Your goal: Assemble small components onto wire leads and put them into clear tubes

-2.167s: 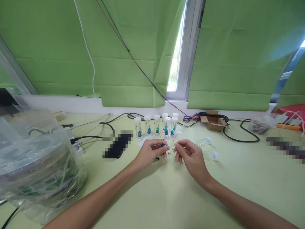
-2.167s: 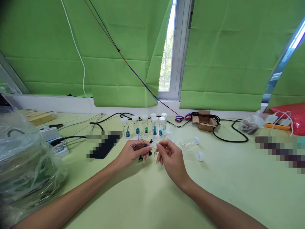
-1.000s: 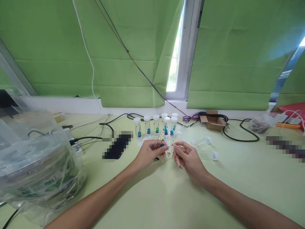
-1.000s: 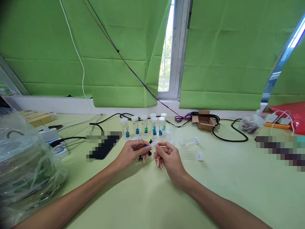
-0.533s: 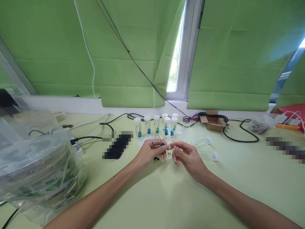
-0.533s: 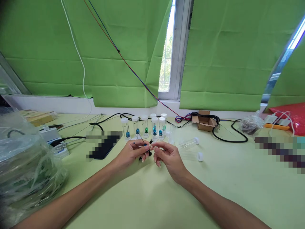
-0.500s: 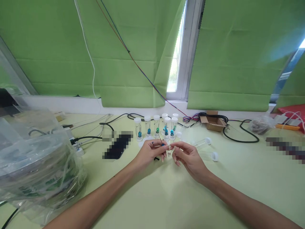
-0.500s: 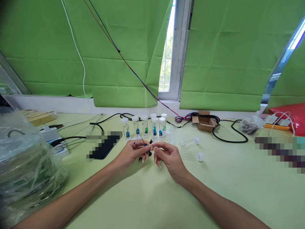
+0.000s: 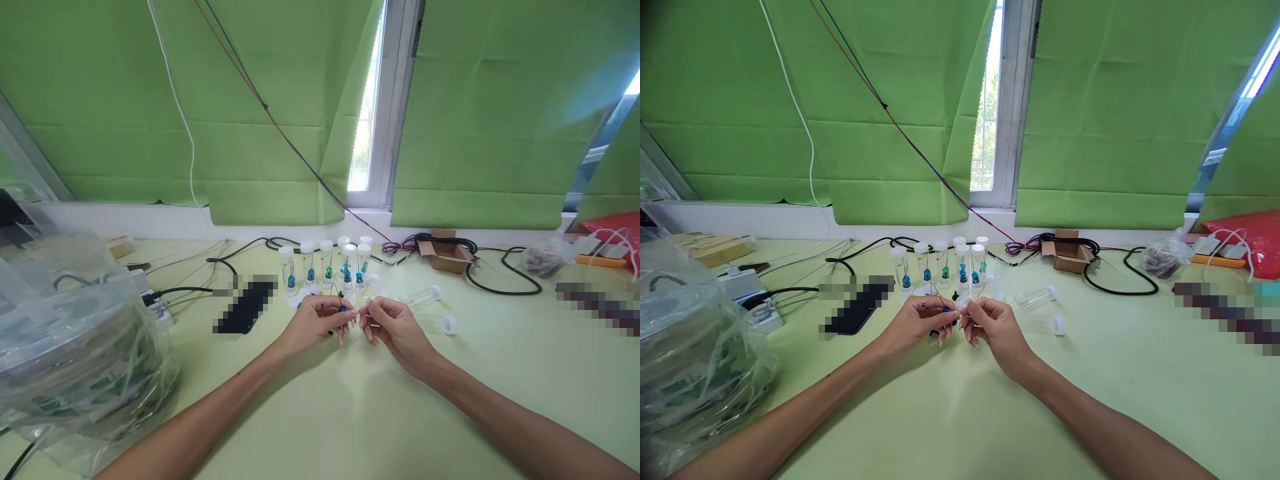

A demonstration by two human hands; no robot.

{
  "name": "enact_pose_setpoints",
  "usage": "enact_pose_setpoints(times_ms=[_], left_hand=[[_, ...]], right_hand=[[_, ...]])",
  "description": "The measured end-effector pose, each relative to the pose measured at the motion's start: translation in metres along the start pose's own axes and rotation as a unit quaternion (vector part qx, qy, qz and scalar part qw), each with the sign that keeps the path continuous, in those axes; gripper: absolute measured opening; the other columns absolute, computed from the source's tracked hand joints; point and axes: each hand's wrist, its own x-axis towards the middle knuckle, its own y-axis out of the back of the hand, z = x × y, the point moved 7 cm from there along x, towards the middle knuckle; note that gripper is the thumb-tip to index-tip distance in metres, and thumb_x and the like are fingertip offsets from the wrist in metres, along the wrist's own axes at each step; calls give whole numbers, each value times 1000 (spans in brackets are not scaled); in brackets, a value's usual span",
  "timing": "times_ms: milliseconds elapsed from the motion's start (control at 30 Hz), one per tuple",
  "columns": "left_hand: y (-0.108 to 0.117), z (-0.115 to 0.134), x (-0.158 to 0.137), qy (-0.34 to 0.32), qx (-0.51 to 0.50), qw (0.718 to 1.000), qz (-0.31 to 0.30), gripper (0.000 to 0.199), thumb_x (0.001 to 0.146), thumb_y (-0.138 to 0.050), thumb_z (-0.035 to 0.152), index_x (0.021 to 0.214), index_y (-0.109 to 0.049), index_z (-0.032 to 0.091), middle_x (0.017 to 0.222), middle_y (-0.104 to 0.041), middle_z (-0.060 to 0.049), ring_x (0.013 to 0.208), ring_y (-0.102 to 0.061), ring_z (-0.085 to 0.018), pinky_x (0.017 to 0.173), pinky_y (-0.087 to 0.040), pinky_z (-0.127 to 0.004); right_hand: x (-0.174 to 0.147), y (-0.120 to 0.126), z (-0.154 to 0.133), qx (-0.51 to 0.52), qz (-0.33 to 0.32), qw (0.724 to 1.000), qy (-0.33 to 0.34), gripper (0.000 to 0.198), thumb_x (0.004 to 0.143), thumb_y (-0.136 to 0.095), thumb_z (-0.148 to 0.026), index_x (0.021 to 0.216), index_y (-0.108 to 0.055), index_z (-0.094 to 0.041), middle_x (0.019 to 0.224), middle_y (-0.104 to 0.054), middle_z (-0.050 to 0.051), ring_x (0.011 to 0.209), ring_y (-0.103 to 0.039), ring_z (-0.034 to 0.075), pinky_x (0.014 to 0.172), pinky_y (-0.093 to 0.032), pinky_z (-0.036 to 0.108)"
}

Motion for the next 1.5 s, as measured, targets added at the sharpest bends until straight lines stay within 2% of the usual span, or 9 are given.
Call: enact_pose_setpoints(times_ms=[167, 333, 500, 667, 867, 1033, 1167, 1333, 1500], left_hand=[[1, 0, 0, -2, -6, 1000, 2, 26, 78, -70, 39, 87, -69, 15, 63, -62, -1, 52, -55, -10, 56, -45, -24], [2, 4, 1, -6, -5, 1000, 6, 24, 78, -71, 37, 86, -69, 14, 62, -61, 0, 52, -55, -10, 56, -43, -24], [4, 6, 1, -4, 9, 1000, 25, 25, 79, -69, 38, 84, -68, 14, 62, -61, -1, 53, -54, -11, 53, -42, -24], [7, 9, 1, -12, -13, 999, 41, 22, 78, -71, 35, 82, -67, 14, 62, -61, -1, 52, -53, -10, 55, -45, -25], [8, 10, 0, -12, -16, 999, 44, 21, 78, -71, 34, 82, -67, 14, 62, -62, -1, 52, -54, -10, 55, -46, -25], [7, 8, 0, -4, -25, 999, 45, 22, 76, -73, 35, 82, -67, 15, 61, -61, 0, 51, -53, -10, 53, -46, -24], [7, 7, 0, -8, -11, 999, 47, 23, 78, -71, 36, 83, -67, 15, 61, -61, 0, 51, -54, -9, 52, -45, -23], [8, 4, 2, -8, 6, 999, 49, 24, 78, -70, 37, 86, -67, 15, 62, -63, 0, 50, -55, -9, 52, -45, -22], [7, 1, 3, -15, 11, 999, 38, 25, 79, -70, 38, 87, -68, 15, 62, -62, 0, 50, -55, -10, 52, -45, -23]], right_hand=[[1, 0, 8, 53, -5, 998, -28, 33, 80, -69, -48, 79, -64, -15, 66, -62, 1, 51, -49, 8, 49, -37, 22], [3, 1, 9, 51, -7, 998, -24, 31, 82, -68, -47, 82, -63, -16, 69, -62, 0, 51, -50, 7, 48, -37, 21], [2, 6, -6, -71, 45, 995, 46, 29, 83, -67, -45, 80, -61, -16, 67, -61, 0, 50, -52, 9, 46, -38, 22], [-4, 9, -19, -199, 86, 967, 132, 22, 86, -64, -41, 83, -61, -19, 71, -59, 0, 52, -53, 10, 46, -40, 23], [-8, 8, -26, -326, 103, 924, 174, 15, 87, -62, -35, 90, -62, -20, 76, -61, 1, 60, -54, 13, 54, -45, 25], [-10, 4, -29, -367, 95, 906, 190, 19, 89, -58, -33, 77, -62, -19, 69, -61, 1, 60, -54, 13, 59, -46, 27], [-10, 4, -22, -338, 84, 925, 152, 26, 89, -59, -36, 70, -59, -18, 59, -57, -1, 52, -50, 11, 51, -41, 24], [-3, 4, -8, -220, 50, 971, 73, 34, 85, -62, -46, 68, -56, -17, 54, -56, -1, 44, -49, 9, 41, -38, 22], [0, 2, 5, -89, 30, 995, -14, 37, 80, -67, -48, 65, -56, -16, 50, -52, -3, 39, -45, 8, 36, -33, 20]])
